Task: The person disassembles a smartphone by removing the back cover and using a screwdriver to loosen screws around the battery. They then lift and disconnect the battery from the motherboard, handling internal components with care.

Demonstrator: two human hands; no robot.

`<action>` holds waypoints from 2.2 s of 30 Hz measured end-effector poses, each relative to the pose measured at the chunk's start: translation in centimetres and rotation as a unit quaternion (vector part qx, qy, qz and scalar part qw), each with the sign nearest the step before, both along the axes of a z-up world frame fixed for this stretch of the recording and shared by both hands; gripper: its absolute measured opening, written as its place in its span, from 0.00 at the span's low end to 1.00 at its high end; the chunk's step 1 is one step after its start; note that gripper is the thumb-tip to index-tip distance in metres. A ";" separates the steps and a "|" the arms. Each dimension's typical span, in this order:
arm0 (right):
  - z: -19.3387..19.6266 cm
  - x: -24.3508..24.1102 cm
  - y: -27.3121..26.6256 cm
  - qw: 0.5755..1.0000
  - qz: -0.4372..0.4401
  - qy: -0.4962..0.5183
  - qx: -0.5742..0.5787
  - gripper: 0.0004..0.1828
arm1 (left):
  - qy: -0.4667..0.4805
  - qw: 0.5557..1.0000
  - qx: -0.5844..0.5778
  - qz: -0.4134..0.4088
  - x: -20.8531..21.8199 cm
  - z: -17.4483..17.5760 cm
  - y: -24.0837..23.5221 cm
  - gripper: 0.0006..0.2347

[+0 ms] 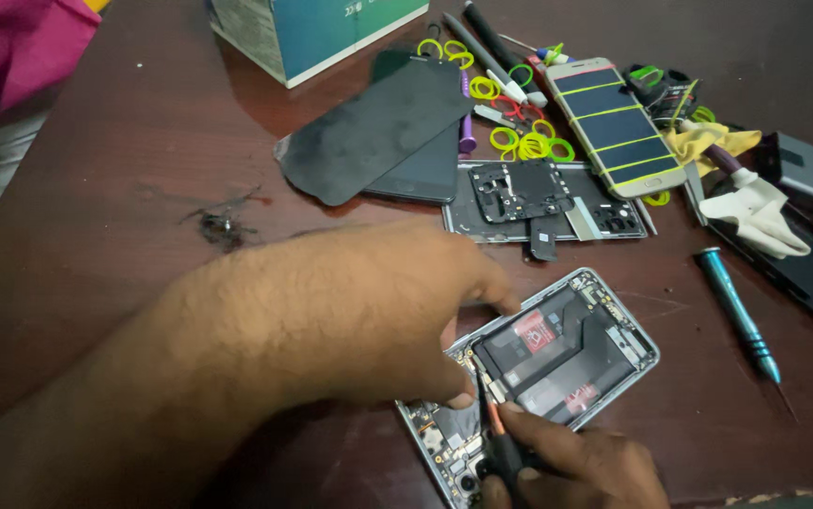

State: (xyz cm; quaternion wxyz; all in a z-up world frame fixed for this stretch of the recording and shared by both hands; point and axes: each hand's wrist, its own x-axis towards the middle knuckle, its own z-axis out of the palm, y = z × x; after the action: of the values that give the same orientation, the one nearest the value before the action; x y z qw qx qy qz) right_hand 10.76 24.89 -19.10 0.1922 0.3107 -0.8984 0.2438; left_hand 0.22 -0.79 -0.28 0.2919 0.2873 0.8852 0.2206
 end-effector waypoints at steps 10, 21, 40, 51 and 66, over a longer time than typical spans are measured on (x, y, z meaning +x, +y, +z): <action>0.0 -0.3 0.0 0.997 0.066 0.027 -0.034 0.11 | 0.010 1.000 -0.027 0.005 -0.2 0.0 0.3 0.22; 8.6 -1.1 3.7 0.944 -0.244 0.093 -0.204 0.21 | 0.028 0.999 -0.004 -0.021 -0.2 -1.6 -0.4 0.20; 12.7 -2.8 3.8 0.928 -0.304 -0.081 -0.202 0.51 | 0.308 0.935 0.063 -0.163 -1.7 -9.4 -1.4 0.48; 11.8 -1.7 6.0 0.890 -0.374 -0.243 -0.094 0.36 | 0.277 0.942 0.090 -0.166 -2.5 -8.6 -2.9 0.43; 9.2 -2.1 6.4 0.931 -0.307 -0.197 0.011 0.32 | 0.143 0.985 -0.026 -0.089 -1.1 -3.9 -1.6 0.41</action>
State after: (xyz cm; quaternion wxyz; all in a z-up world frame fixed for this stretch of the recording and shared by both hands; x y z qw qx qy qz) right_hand 8.68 31.25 -9.95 0.0729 -0.0322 -0.9724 0.2192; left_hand -0.86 -2.43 -4.20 0.1882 0.3859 0.8941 0.1275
